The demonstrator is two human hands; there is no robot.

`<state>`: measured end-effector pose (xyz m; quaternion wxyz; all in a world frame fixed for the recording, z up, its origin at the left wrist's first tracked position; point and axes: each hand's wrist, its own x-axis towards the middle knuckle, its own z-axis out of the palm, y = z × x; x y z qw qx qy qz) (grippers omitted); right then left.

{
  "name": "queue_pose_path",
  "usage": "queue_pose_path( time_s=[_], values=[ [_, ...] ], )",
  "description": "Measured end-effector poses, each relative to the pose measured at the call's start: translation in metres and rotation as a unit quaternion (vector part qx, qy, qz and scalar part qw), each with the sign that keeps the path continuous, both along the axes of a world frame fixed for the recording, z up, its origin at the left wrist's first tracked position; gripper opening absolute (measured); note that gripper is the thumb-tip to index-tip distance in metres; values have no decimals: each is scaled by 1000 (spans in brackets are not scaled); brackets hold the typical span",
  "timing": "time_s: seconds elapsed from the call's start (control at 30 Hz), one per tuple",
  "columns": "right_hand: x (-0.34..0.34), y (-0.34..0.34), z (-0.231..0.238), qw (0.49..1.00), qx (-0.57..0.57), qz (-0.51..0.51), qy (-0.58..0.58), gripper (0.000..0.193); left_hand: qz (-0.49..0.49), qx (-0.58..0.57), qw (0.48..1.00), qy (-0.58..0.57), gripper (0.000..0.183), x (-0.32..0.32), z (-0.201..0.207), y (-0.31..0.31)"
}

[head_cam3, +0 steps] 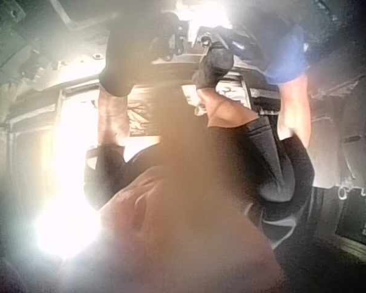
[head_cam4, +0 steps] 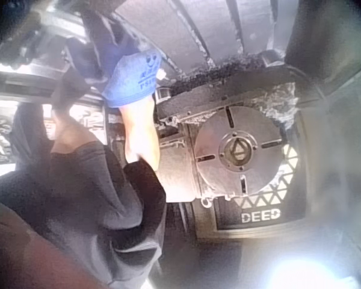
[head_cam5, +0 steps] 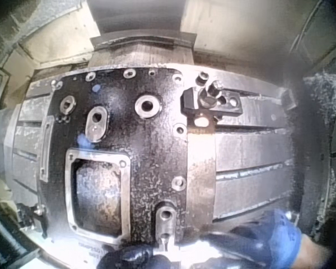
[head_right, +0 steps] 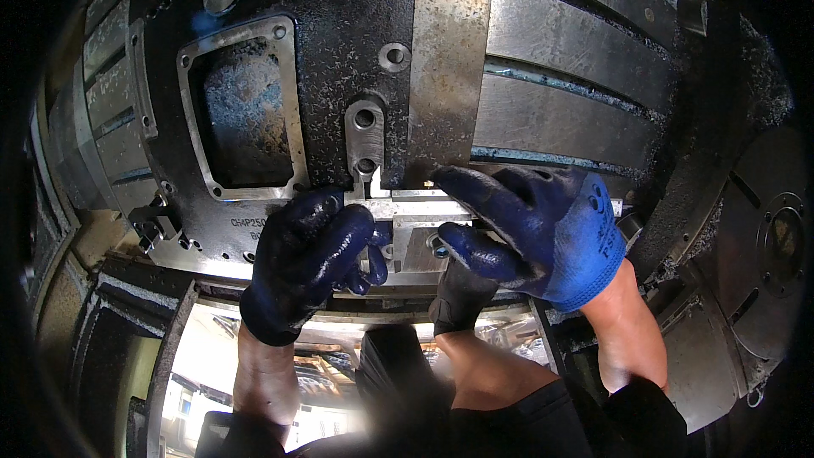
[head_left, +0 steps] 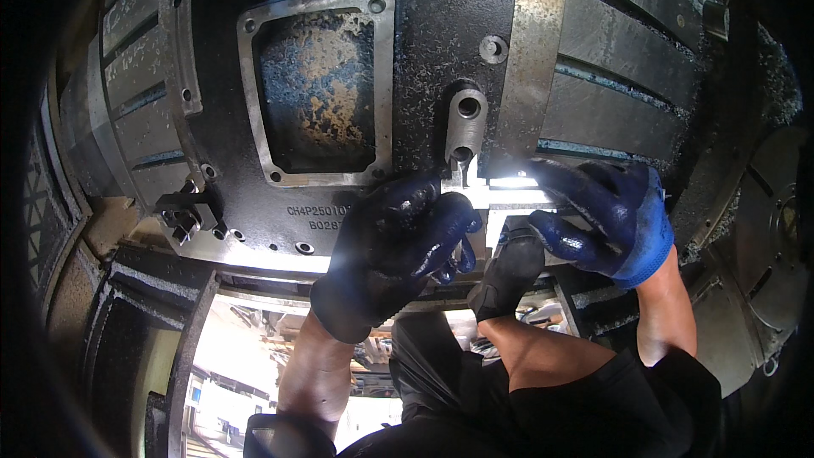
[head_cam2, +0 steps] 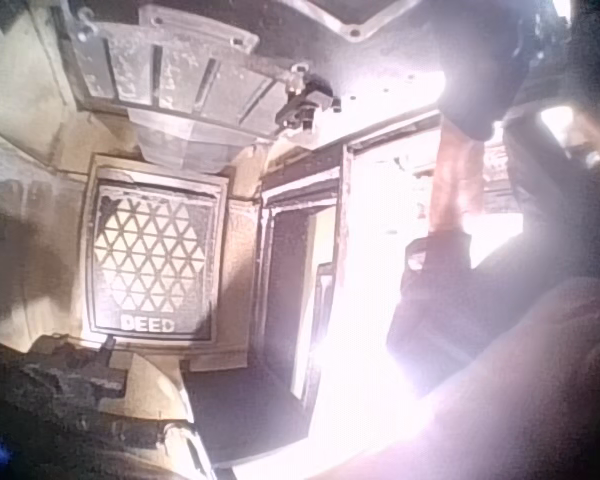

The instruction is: The person operates a machine control panel, then uses a caliper to measure features on a metal plate inside a machine and on another metal part on a low work surface.

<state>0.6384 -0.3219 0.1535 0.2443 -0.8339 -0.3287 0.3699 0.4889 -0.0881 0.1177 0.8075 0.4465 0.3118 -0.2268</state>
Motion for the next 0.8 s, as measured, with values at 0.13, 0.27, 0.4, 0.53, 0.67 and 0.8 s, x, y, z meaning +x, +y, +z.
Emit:
queue_pose_path(
  time_s=[0.13,0.27,0.4,0.53,0.67,0.8],
  values=[
    [0,-3,-4,1000,16,0,-5,53,-32,-51,998,6,58,-1,-1,10],
    [1,-6,-3,1000,10,8,-11,53,-23,-58,998,4,51,-2,-3,8],
    [-1,-8,-3,999,12,16,-31,54,-69,5,997,26,38,18,8,3],
    [-1,-5,-2,1000,-4,14,-18,55,-53,-4,995,84,39,30,18,3],
    [-3,-6,-6,1000,19,-5,-12,55,-14,-25,996,88,46,23,17,5],
    [1,-2,-1,1000,-12,12,-6,55,0,-27,1000,5,50,3,5,5]
  ],
)
